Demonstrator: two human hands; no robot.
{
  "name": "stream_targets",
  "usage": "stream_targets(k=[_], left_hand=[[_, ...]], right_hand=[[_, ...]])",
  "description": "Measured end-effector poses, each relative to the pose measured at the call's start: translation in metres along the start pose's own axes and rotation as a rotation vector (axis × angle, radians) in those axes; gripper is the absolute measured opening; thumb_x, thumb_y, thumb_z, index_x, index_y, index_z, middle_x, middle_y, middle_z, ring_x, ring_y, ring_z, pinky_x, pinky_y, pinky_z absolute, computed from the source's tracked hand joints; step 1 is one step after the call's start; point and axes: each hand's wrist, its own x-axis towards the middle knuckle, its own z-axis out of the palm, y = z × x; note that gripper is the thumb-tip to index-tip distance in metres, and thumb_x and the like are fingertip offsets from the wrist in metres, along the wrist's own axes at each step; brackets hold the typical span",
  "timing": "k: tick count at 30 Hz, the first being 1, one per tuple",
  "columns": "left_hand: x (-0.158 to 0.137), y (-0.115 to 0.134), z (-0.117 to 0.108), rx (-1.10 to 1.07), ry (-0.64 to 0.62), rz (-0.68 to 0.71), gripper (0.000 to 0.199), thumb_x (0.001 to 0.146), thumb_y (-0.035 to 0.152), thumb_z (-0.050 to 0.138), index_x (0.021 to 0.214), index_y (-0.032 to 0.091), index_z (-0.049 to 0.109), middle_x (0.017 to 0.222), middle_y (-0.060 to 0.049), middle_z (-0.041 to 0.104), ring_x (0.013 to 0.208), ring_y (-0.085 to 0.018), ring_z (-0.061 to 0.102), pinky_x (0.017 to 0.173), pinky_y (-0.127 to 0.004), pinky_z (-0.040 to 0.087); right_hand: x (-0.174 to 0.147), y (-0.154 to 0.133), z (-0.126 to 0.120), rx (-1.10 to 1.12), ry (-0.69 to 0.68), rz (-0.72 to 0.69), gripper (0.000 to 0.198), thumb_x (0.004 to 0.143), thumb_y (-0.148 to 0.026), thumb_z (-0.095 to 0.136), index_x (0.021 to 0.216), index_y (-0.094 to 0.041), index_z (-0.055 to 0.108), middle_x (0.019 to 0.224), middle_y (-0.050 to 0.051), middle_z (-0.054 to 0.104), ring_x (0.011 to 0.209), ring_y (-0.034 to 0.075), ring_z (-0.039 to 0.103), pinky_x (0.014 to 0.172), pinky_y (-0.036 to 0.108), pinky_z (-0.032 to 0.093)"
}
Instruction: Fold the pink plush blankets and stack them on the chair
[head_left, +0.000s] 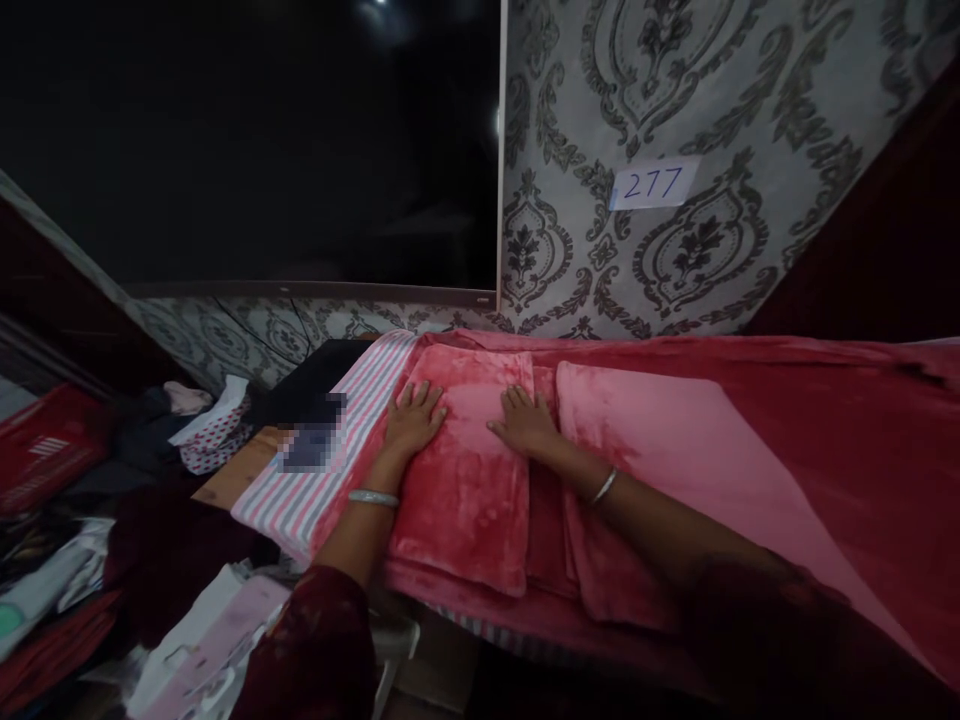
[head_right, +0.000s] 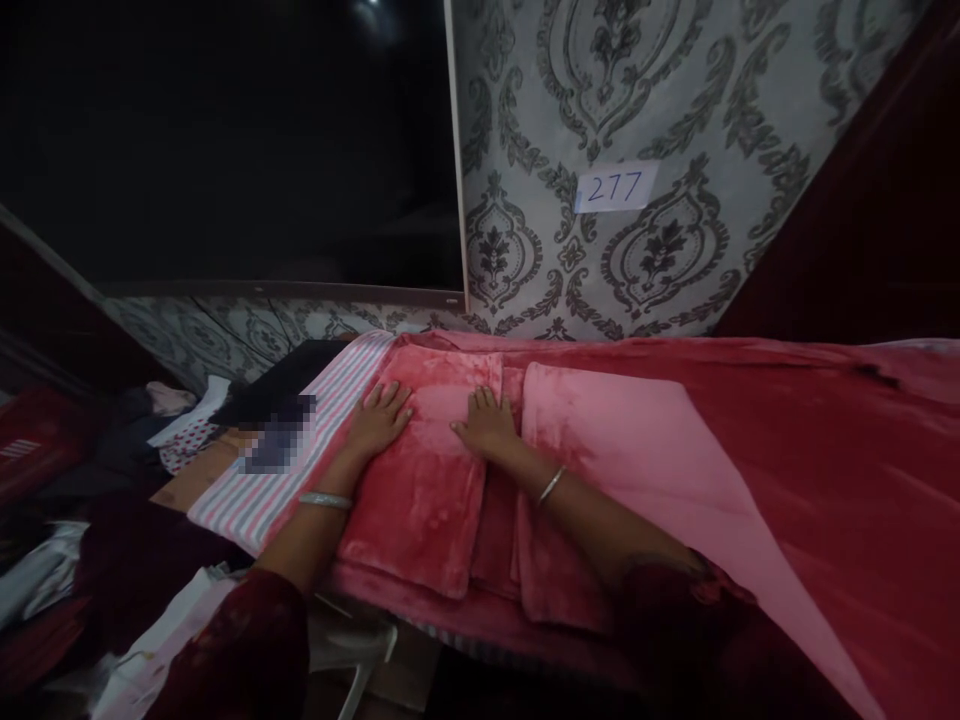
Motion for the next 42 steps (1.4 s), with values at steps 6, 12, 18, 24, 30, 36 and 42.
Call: stream_targets(k=[6, 12, 18, 24, 30, 36, 42], left_hand=[[0.047, -0.005, -0.035, -0.074, 0.025, -0.048, 0.053, 0.105, 0.035, 0.029, 0.154, 0.027, 0.048, 0.168, -0.008, 0.034, 0.156, -0.029, 0.03, 0.123, -0.064, 0.024], [0.099, 0.005, -0.022, -0.1, 0.06, -0.041, 0.057, 0.101, 0.024, 0.032, 0.158, 0.023, 0.042, 0.17, -0.009, 0.029, 0.158, -0.027, 0.024, 0.124, -0.061, 0.026], [0.107, 0.007, 0.02, -0.099, 0.015, -0.003, 0.058, 0.102, 0.028, 0.03, 0.159, 0.023, 0.039, 0.169, -0.01, 0.031, 0.158, -0.03, 0.024, 0.123, -0.065, 0.024], [0.113, 0.002, 0.02, -0.104, -0.006, 0.003, 0.057, 0.103, 0.031, 0.028, 0.159, 0.023, 0.038, 0.169, -0.01, 0.032, 0.158, -0.029, 0.024, 0.123, -0.064, 0.025], [0.107, 0.006, 0.015, -0.1, 0.007, 0.02, 0.057, 0.103, 0.03, 0.028, 0.158, 0.022, 0.039, 0.168, -0.011, 0.034, 0.157, -0.028, 0.025, 0.123, -0.063, 0.028], [0.103, 0.012, -0.002, -0.146, -0.035, -0.014, 0.056, 0.104, 0.032, 0.032, 0.159, 0.024, 0.038, 0.169, -0.01, 0.032, 0.158, -0.027, 0.025, 0.125, -0.061, 0.022], [0.074, -0.01, -0.023, -0.279, -0.002, 0.071, 0.058, 0.108, 0.041, 0.024, 0.162, 0.022, 0.035, 0.17, -0.006, 0.03, 0.158, -0.02, 0.023, 0.129, -0.043, 0.017]], right_hand=[[0.04, -0.026, -0.035, 0.057, 0.064, -0.091, 0.062, 0.103, -0.033, 0.035, 0.161, -0.009, 0.033, 0.171, 0.015, 0.025, 0.159, 0.027, 0.019, 0.127, 0.051, 0.013], [0.099, -0.066, -0.032, 0.123, 0.1, -0.105, 0.062, 0.102, -0.022, 0.028, 0.163, -0.01, 0.028, 0.172, 0.011, 0.022, 0.159, 0.024, 0.015, 0.127, 0.052, 0.014], [0.117, -0.04, 0.007, 0.09, 0.072, -0.129, 0.062, 0.107, -0.041, 0.027, 0.162, -0.013, 0.032, 0.17, 0.012, 0.026, 0.158, 0.025, 0.02, 0.127, 0.052, 0.01], [0.113, -0.001, 0.013, 0.024, 0.096, 0.072, 0.082, 0.104, -0.061, 0.031, 0.16, -0.001, 0.032, 0.166, 0.025, 0.03, 0.156, 0.033, 0.025, 0.125, 0.051, 0.012], [0.09, 0.018, 0.007, -0.005, 0.104, 0.226, 0.087, 0.103, -0.063, 0.031, 0.16, 0.002, 0.029, 0.167, 0.029, 0.025, 0.156, 0.035, 0.023, 0.124, 0.054, 0.014], [0.066, 0.026, -0.008, -0.014, 0.006, 0.258, 0.082, 0.104, -0.056, 0.03, 0.161, 0.002, 0.025, 0.169, 0.025, 0.019, 0.159, 0.032, 0.014, 0.125, 0.055, 0.014], [0.036, -0.027, -0.022, 0.052, 0.072, 0.05, 0.07, 0.104, -0.045, 0.029, 0.161, -0.003, 0.031, 0.17, 0.021, 0.021, 0.159, 0.032, 0.016, 0.125, 0.055, 0.018]])
